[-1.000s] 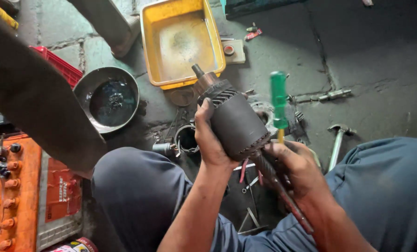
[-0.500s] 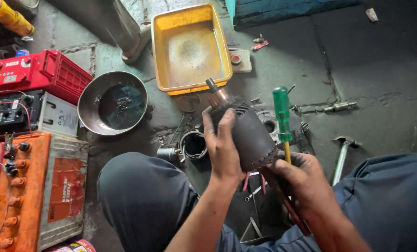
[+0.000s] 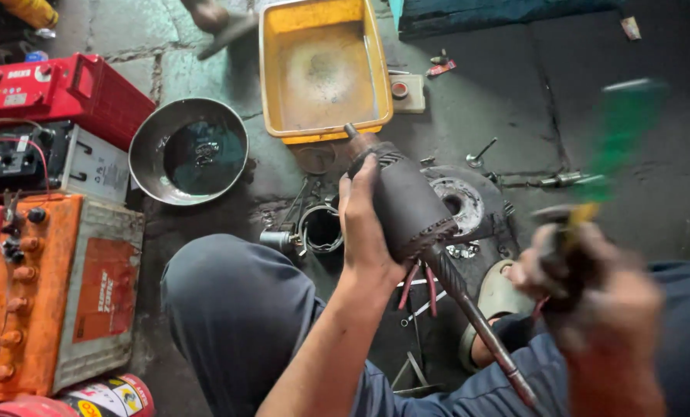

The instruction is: The person sits on the workshop floor repairing a starter motor. They hold the armature and drive a screwdriver against its shaft end, tap and press components with a hammer and a socket-like tool, fit a bearing onto the shaft, and handle the housing, end cap and other small parts while reassembling the unit.

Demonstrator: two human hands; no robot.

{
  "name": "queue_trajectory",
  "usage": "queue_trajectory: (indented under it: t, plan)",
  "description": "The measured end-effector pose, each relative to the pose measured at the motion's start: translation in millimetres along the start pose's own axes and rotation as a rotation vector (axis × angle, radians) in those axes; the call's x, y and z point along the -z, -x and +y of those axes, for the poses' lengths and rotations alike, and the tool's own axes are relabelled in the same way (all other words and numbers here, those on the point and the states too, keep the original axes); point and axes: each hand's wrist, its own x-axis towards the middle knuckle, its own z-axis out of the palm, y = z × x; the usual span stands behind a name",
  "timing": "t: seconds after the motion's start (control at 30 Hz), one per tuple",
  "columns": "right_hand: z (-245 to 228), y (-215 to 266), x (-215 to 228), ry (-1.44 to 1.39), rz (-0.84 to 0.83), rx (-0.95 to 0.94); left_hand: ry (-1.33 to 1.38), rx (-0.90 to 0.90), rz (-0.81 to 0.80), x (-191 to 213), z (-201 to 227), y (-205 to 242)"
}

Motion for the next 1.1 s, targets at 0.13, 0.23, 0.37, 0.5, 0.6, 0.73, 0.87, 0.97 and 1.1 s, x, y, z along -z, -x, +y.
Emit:
queue_trajectory:
  t: [0.13,0.23,0.37,0.5,0.6,0.73,0.87,0.97,1.1]
  plan:
    - [-13.3,6.4,-5.3,-0.375,-0.149,0.273,-0.135,-0.009,0.055,2.8,0.2,-3.2]
    - [-1.0,13.3,-12.4,-0.136,-0.168,0.475,-0.201,-0.033,0.08,3.2,-2.6,-5.3]
    - [5.3,20.5,-25.3,0.117,-0.115,0.676,-0.279,-0.084,0.137,4.7,-6.0,-9.2]
    - [10.7,13.8,-34.7,0.212,-0.106,0.729,-0.302,-0.133,0.109,8.4,-6.1,-14.3]
    - [11.7,11.8,-39.3,0.258,-0.005,0.722,-0.456,-0.283,0.118,0.8,1.8,-12.3]
    - [5.9,6.6,-47.8,0.104,0.128,0.699,-0.807,-0.895,-0.073,3.3,10.8,-19.7]
    - [11.8,-1.5,-40.8,0.264,0.232,0.762,-0.989,-1.171,-0.149,-0.2,21.5,-23.7]
    - [11.7,-6.3,-48.0,0.382,0.341,0.702,-0.999,-1.177,-0.163,5.0,13.7,-35.6]
    - [49.2,-31.7,-33.7,0.283,0.44,0.531,-1.006,-1.189,-0.148,14.1,-2.3,-57.7]
